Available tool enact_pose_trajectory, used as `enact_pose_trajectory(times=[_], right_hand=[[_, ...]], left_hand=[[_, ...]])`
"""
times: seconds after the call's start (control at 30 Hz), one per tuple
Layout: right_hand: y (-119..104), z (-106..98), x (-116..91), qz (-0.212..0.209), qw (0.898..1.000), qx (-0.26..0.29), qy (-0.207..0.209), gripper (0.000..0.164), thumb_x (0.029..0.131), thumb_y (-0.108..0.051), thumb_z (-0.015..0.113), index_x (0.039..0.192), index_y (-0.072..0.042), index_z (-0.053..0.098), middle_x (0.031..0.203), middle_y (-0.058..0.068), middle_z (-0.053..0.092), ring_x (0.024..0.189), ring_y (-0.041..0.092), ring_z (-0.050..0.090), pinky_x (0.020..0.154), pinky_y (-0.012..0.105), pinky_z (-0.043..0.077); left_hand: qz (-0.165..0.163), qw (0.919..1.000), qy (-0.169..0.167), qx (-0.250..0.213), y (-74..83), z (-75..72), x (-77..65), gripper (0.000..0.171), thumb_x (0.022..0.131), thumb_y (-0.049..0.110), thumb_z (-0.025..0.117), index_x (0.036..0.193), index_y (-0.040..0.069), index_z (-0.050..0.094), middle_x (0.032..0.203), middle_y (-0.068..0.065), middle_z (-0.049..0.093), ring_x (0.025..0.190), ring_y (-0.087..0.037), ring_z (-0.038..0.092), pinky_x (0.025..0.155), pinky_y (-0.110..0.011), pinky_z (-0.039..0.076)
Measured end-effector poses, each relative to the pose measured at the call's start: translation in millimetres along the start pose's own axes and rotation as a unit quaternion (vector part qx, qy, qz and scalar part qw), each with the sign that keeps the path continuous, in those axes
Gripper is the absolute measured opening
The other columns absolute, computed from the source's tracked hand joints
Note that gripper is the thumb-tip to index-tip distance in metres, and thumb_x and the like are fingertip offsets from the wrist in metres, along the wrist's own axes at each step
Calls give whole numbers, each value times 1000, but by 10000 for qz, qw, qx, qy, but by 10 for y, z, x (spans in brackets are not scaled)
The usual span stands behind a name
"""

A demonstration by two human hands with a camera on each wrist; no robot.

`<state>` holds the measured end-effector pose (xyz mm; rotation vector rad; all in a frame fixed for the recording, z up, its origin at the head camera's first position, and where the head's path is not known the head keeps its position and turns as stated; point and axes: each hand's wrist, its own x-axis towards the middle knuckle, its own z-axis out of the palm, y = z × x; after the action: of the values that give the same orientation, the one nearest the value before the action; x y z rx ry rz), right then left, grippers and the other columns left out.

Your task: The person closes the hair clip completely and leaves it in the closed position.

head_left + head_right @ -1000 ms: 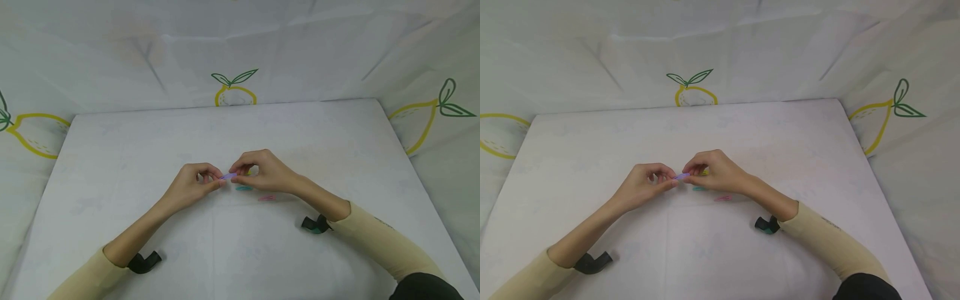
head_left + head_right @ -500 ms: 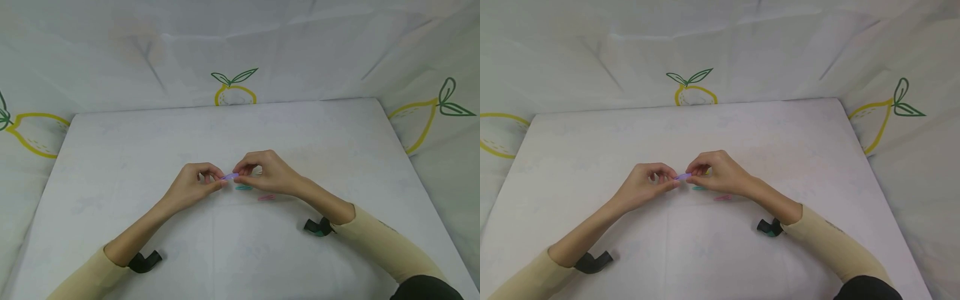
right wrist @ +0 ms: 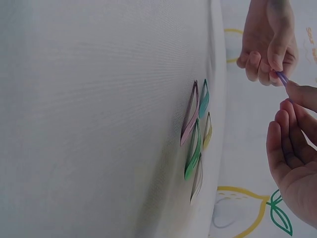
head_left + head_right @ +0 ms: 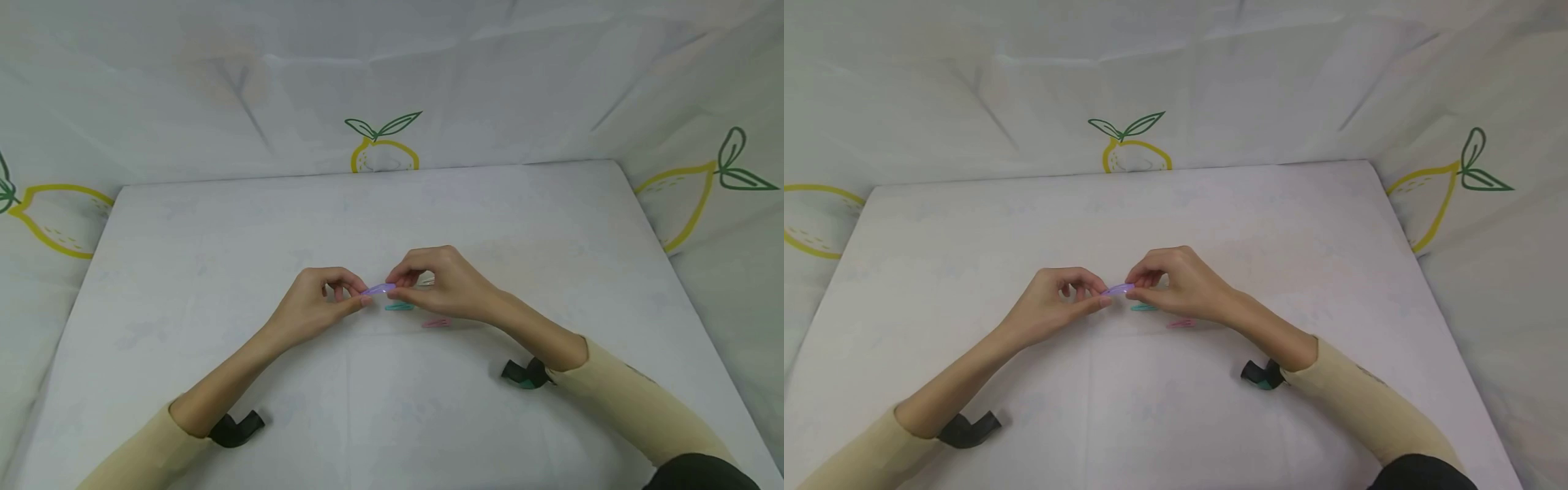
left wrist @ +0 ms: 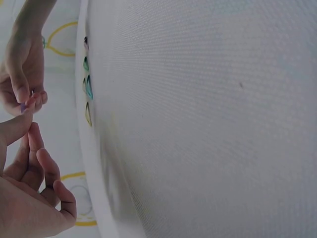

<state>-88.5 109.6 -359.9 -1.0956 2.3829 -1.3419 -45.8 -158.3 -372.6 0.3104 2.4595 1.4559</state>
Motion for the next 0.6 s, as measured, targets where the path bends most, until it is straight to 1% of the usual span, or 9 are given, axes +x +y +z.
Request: enact_pose_trajectory(times=[0.1, 0.2, 0.33, 0.53, 0.6], right_hand=[[1, -18, -15, 10, 10000, -11, -2, 15, 89, -7, 89, 102, -12, 83, 93, -6, 79, 80, 4, 71, 81, 35, 64], [3, -35, -39, 64, 10000, -32, -36, 14, 89, -9, 89, 103, -11, 84, 93, -6, 79, 81, 4, 71, 83, 33, 64], [-1, -52, -71, 110, 9999, -77, -86, 14, 90, -10, 88, 103, -11, 84, 92, -7, 78, 81, 3, 70, 84, 35, 63], [-2, -73, -122, 17, 9996, -280, -81, 14, 90, -9, 88, 103, -12, 84, 95, -8, 79, 83, 3, 70, 83, 31, 62], [-2, -73, -134, -17, 9995, -313, -102, 13, 91, -9, 87, 103, -12, 84, 96, -7, 80, 84, 4, 69, 82, 32, 62]], left_hand=[[-15, 10000, -16, -21, 1, -6, -1, 4, 93, 26, 85, 95, 25, 82, 80, 5, 70, 61, -11, 44, 52, -22, 31], [-27, 10000, -53, -20, 3, 1, -8, 5, 94, 28, 85, 95, 24, 82, 82, 6, 71, 63, -12, 46, 53, -23, 33], [-35, 10000, -81, 14, 7, 19, -16, 5, 94, 29, 85, 94, 25, 82, 82, 6, 72, 66, -14, 49, 54, -23, 35], [65, 9998, -133, 93, 29, 44, -21, 5, 95, 28, 84, 93, 25, 82, 80, 4, 70, 70, -15, 51, 54, -24, 33], [72, 9998, -147, 120, 35, 52, -25, 4, 95, 28, 84, 93, 25, 82, 80, 4, 69, 70, -16, 51, 54, -23, 32]])
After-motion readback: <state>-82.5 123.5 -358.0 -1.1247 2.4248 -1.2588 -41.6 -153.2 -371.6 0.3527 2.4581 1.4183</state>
